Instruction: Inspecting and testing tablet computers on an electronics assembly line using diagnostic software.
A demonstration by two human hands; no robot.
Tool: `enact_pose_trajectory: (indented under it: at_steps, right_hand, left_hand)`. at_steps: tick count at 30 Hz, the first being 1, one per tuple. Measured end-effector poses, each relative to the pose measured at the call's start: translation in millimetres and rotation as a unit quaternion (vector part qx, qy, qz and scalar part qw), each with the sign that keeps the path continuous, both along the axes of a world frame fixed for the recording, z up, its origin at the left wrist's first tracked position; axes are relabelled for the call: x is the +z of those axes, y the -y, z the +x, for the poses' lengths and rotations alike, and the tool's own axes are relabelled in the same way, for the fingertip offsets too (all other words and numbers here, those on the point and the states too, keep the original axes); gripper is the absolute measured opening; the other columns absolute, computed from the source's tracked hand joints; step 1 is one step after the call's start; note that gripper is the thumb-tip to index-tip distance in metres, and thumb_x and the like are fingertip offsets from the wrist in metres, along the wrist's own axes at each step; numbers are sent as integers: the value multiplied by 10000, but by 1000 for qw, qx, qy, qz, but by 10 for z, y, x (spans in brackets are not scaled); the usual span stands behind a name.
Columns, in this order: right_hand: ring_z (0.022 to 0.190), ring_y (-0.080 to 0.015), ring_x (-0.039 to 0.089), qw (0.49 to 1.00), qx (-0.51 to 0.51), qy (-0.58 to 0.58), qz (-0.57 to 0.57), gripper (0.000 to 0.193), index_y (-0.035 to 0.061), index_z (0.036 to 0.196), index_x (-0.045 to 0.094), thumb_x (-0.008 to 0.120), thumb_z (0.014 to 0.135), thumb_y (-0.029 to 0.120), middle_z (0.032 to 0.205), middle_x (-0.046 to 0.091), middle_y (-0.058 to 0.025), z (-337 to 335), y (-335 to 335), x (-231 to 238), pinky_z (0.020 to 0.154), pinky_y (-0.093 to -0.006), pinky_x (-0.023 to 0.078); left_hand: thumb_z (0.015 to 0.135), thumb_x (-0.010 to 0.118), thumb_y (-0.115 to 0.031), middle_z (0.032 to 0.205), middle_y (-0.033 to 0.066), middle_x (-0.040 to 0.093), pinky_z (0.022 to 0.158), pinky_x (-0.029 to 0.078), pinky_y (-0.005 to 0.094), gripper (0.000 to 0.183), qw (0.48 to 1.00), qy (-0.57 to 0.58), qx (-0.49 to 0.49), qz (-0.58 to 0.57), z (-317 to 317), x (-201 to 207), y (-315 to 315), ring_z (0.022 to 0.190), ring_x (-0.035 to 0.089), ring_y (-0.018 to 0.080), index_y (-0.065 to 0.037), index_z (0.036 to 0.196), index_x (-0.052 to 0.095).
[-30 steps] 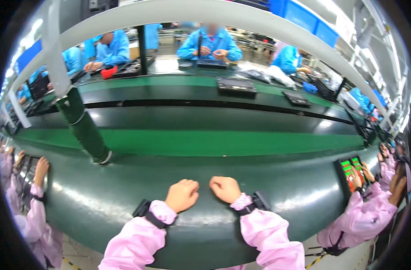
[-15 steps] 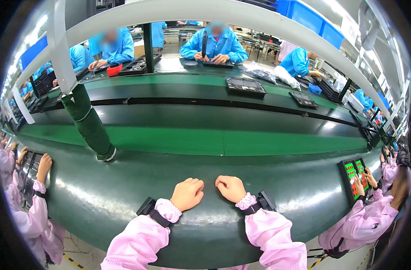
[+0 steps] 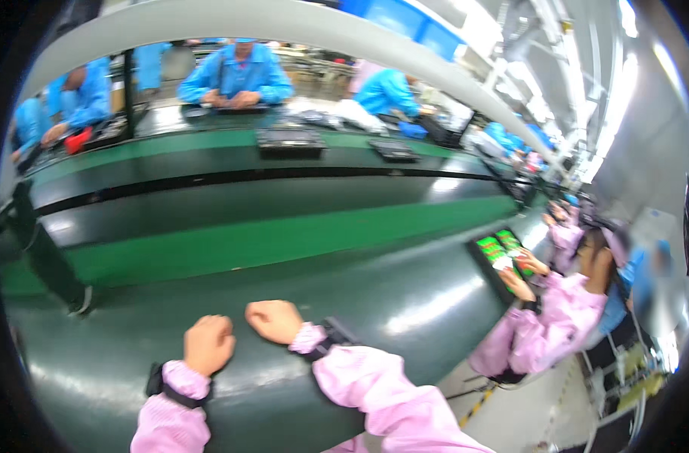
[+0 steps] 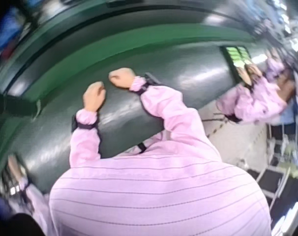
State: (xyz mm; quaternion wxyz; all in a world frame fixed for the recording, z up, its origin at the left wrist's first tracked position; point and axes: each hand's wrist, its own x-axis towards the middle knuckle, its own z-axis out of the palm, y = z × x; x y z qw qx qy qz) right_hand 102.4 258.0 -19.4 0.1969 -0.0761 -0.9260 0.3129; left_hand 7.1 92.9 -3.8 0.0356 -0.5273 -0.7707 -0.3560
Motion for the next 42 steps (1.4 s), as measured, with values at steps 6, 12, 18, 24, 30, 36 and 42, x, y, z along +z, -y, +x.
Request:
enact_pose_trajectory:
  at_steps: [6, 12, 18, 24, 30, 36, 42]
  right_hand:
    - [672, -347, 584, 999, 3, -18, -29, 124, 70, 738, 567, 510, 769, 175, 699, 600, -140, -18, 1, -47, 595, -438, 454]
    - [658, -344, 582, 999, 4, -27, -30, 116, 54, 725, 564, 517, 763, 153, 681, 597, -139, 7, -33, -61, 585, -427, 451]
    - [654, -341, 584, 999, 7, -25, -30, 117, 55, 721, 568, 517, 763, 152, 682, 600, -138, -8, -40, -55, 587, -426, 455]
    - [653, -339, 587, 999, 6, -28, -23, 119, 54, 720, 570, 517, 762, 152, 679, 602, -138, -28, -39, -69, 587, -426, 457]
    - [655, -339, 588, 999, 6, -32, -21, 120, 56, 720, 569, 517, 761, 156, 686, 603, -139, -26, -35, -72, 588, -429, 458]
    - [655, -343, 587, 999, 4, -30, -31, 128, 54, 722, 567, 513, 766, 161, 682, 602, -143, -18, -14, -92, 590, -434, 458]
    - [656, -348, 585, 999, 9, -42, -34, 134, 54, 726, 571, 511, 766, 167, 680, 600, -147, 4, -10, -96, 587, -439, 454]
  left_hand:
    - [605, 518, -8, 594, 96, 446, 530, 370, 391, 88, 1000, 23, -1, 4, -19, -77, 9, 592, 461, 286, -43, 632, 442]
    - [604, 517, -3, 591, 93, 442, 522, 361, 379, 87, 1000, 17, -3, 4, 6, -63, -28, 583, 451, 274, -41, 627, 442]
    - [604, 510, -12, 587, 103, 436, 521, 352, 377, 76, 1000, 21, -2, 9, -3, -88, -45, 583, 452, 275, -34, 630, 441]
    - [603, 513, -9, 584, 104, 435, 520, 352, 377, 81, 1000, 20, 0, 12, -6, -72, -42, 583, 453, 276, -33, 630, 441]
    - [601, 512, -4, 583, 104, 430, 516, 351, 380, 85, 1000, 13, -4, 20, -13, -73, -34, 575, 451, 278, -34, 629, 438]
    - [602, 512, -7, 586, 106, 429, 515, 349, 384, 80, 1000, 21, -6, 12, -2, -66, -15, 574, 449, 281, -36, 629, 442]
    - [602, 515, -4, 588, 106, 429, 519, 350, 378, 83, 1000, 9, -7, 10, 19, -66, -2, 574, 451, 282, -35, 634, 444]
